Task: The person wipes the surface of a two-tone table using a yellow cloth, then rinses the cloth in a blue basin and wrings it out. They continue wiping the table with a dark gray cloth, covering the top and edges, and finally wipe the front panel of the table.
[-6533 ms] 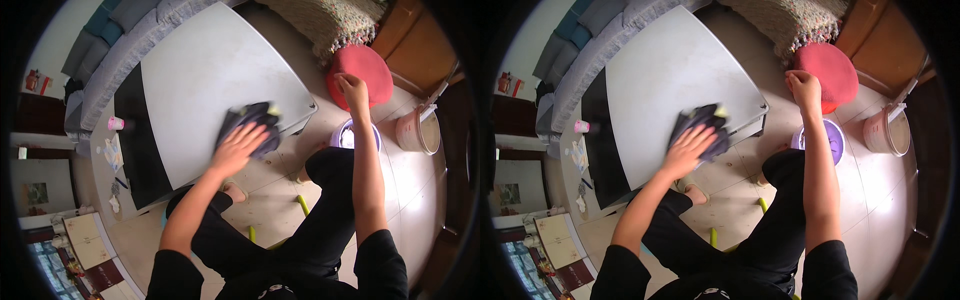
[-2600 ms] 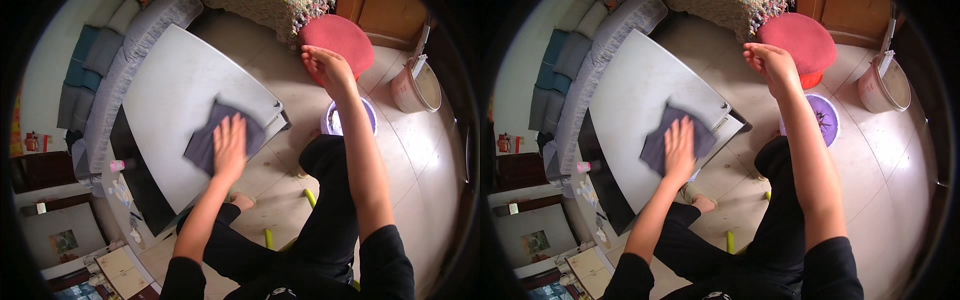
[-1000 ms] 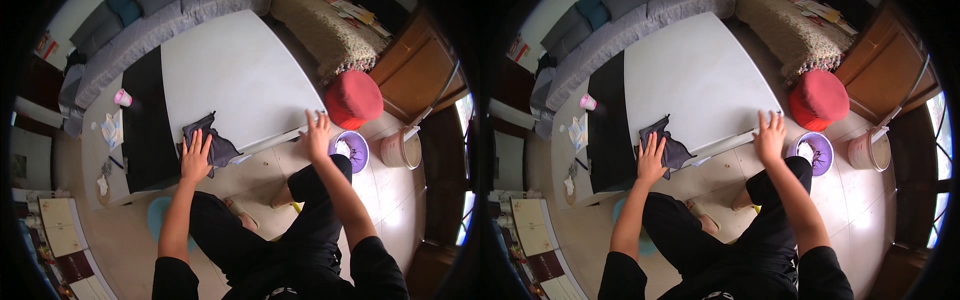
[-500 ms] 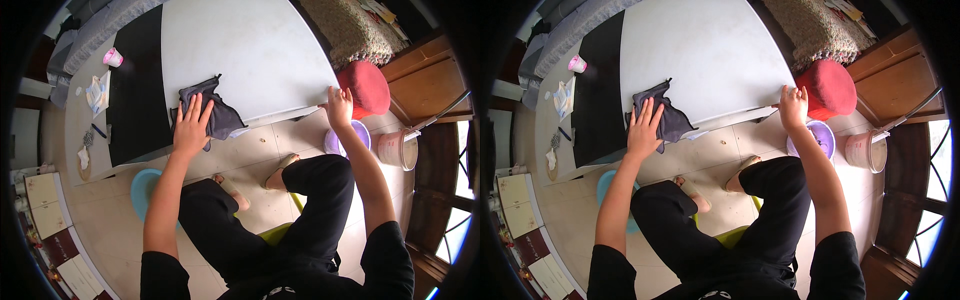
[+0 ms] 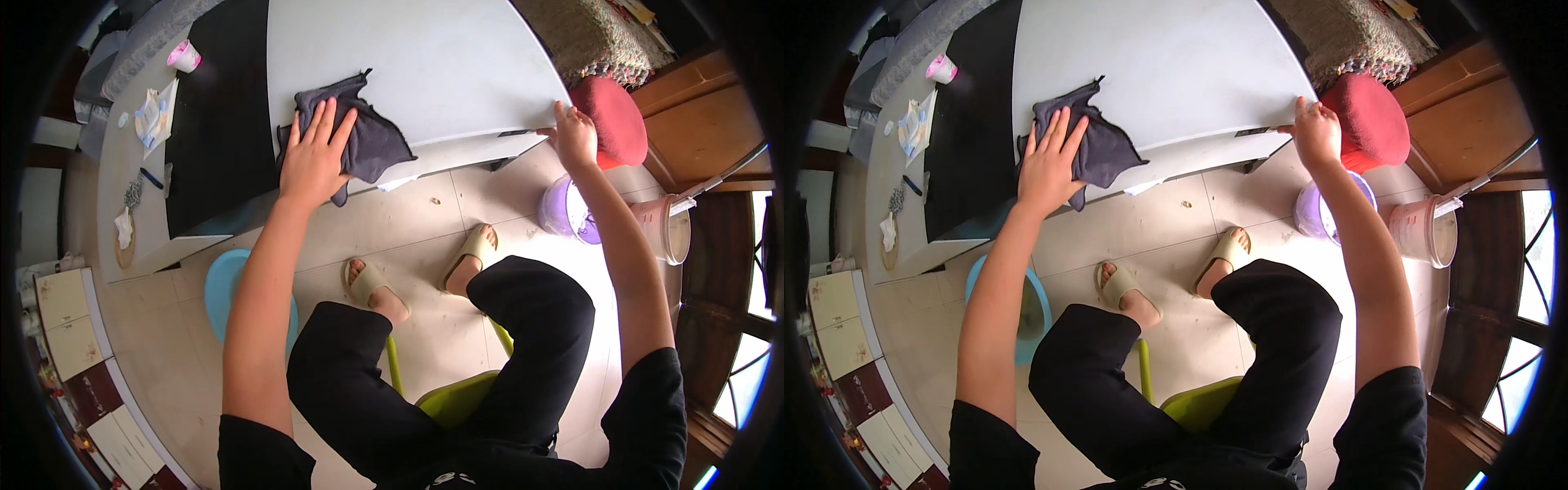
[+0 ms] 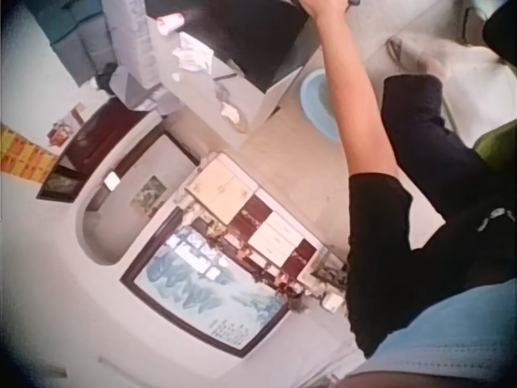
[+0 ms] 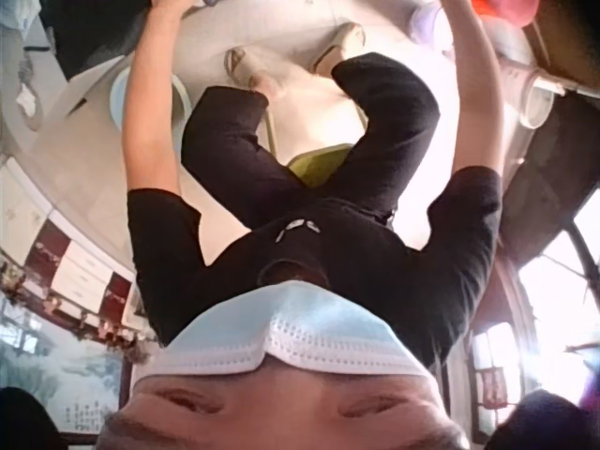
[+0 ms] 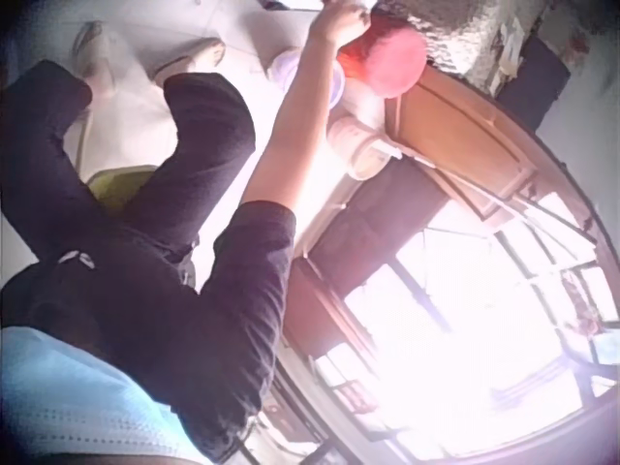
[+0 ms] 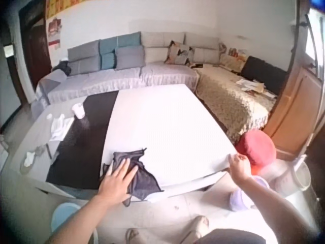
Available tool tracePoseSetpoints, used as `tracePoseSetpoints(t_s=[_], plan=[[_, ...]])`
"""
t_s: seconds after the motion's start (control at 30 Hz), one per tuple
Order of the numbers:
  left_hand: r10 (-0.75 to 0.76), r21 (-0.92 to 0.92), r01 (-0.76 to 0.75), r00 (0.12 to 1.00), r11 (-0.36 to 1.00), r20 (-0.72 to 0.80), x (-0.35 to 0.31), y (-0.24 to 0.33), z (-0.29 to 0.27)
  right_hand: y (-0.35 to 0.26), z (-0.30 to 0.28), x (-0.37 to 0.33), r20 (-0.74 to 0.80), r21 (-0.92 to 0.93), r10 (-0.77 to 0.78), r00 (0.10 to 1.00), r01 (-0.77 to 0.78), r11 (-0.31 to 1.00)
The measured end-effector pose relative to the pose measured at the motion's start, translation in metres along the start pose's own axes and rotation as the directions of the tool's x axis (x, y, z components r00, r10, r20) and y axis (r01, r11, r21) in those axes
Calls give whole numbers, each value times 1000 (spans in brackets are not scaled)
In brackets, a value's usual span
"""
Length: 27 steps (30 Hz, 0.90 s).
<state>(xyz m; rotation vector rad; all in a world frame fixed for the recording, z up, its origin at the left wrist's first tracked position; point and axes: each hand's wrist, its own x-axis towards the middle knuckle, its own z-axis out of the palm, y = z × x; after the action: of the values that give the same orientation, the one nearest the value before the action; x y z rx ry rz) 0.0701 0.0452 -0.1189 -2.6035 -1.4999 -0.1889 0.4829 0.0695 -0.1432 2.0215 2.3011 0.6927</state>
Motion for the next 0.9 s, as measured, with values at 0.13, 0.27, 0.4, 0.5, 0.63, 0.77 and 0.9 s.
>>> tracePoseSetpoints(t_s=[0.13,0.27,0.4,0.5,0.63,0.77,0.9], plan=[[7,38,-7,1000,999,-5,-3,-4,4,-7,-10,2,100,3,52,994,-52,999],[33,27,-32,999,999,-37,-2,-2,7,-1,-1,-1,56,42,39,998,-41,998],[40,32,-37,996,999,-82,-2,-4,10,3,4,0,-111,35,-41,993,45,998],[30,45,-26,995,999,-92,-1,-3,11,-1,-1,1,-52,35,-4,999,6,999],[13,28,-11,997,1000,-74,-3,-2,9,-8,-7,1,-11,27,15,1000,-14,1000],[-13,14,14,999,1000,-29,-4,5,0,-2,-2,-5,-26,-10,-29,999,28,1000],[-40,37,39,999,999,19,-6,7,-4,1,-15,-10,88,78,-40,995,34,996]])
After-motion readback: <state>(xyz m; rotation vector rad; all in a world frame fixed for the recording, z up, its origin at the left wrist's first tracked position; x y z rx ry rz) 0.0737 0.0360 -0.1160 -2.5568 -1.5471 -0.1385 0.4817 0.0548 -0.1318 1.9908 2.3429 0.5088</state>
